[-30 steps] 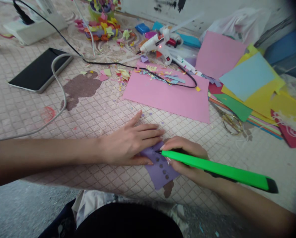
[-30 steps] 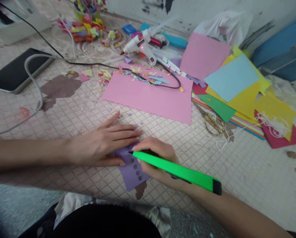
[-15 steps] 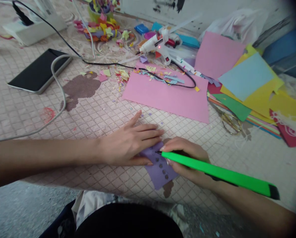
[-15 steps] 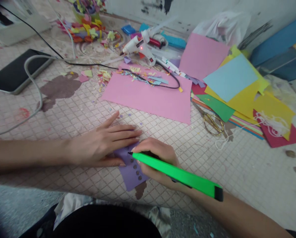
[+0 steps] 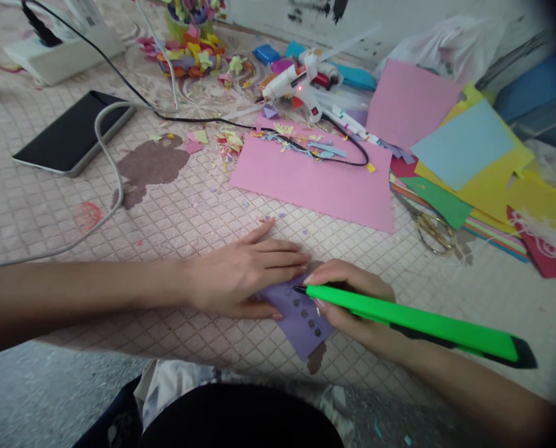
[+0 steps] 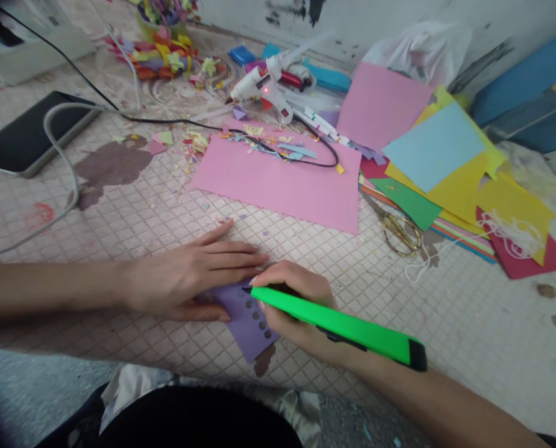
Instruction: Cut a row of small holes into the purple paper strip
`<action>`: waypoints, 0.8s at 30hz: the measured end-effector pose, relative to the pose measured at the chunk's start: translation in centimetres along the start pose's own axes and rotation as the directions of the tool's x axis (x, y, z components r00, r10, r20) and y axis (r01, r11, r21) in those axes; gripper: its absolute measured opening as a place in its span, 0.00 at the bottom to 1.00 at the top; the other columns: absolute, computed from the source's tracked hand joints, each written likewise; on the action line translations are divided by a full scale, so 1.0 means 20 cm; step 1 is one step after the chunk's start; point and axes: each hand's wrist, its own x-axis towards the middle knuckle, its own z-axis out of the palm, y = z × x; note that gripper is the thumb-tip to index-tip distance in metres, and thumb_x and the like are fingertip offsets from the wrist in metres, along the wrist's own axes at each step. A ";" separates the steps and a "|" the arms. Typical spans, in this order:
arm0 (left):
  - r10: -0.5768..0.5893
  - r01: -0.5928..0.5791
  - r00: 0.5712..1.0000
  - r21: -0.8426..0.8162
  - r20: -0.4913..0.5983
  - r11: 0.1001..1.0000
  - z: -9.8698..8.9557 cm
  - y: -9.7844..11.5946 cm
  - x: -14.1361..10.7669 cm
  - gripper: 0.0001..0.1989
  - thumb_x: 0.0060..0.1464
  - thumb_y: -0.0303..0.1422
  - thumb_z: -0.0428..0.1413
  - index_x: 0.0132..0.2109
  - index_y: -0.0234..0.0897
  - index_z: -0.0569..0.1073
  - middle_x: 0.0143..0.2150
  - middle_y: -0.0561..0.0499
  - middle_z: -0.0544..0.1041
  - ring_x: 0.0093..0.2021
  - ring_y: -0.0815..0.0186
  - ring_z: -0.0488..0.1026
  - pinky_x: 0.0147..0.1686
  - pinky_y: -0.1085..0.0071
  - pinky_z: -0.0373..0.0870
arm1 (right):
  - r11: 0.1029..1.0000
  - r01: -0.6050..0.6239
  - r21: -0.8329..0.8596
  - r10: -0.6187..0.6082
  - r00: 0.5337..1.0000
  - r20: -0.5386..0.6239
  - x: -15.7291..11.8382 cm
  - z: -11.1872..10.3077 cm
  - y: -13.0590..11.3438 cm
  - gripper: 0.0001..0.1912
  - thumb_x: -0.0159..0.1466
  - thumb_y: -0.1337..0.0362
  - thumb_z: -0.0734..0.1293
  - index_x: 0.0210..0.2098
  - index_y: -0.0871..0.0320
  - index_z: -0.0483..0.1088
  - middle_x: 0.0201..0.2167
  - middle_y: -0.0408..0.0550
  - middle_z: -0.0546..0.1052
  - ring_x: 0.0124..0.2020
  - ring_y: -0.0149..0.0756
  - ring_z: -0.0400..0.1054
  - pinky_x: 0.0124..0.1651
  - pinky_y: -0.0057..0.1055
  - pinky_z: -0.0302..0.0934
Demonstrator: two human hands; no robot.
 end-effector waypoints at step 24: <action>-0.001 0.001 1.000 0.012 -0.005 1.000 0.01 0.00 0.00 0.29 0.62 0.41 0.54 0.63 0.29 0.62 0.65 0.38 0.64 0.66 0.52 0.60 0.68 0.43 0.33 | 0.999 0.034 -0.042 -0.034 0.999 0.019 0.01 0.01 0.00 0.10 0.60 0.74 0.65 0.39 0.55 0.72 0.33 0.46 0.78 0.34 0.32 0.74 0.34 0.27 0.69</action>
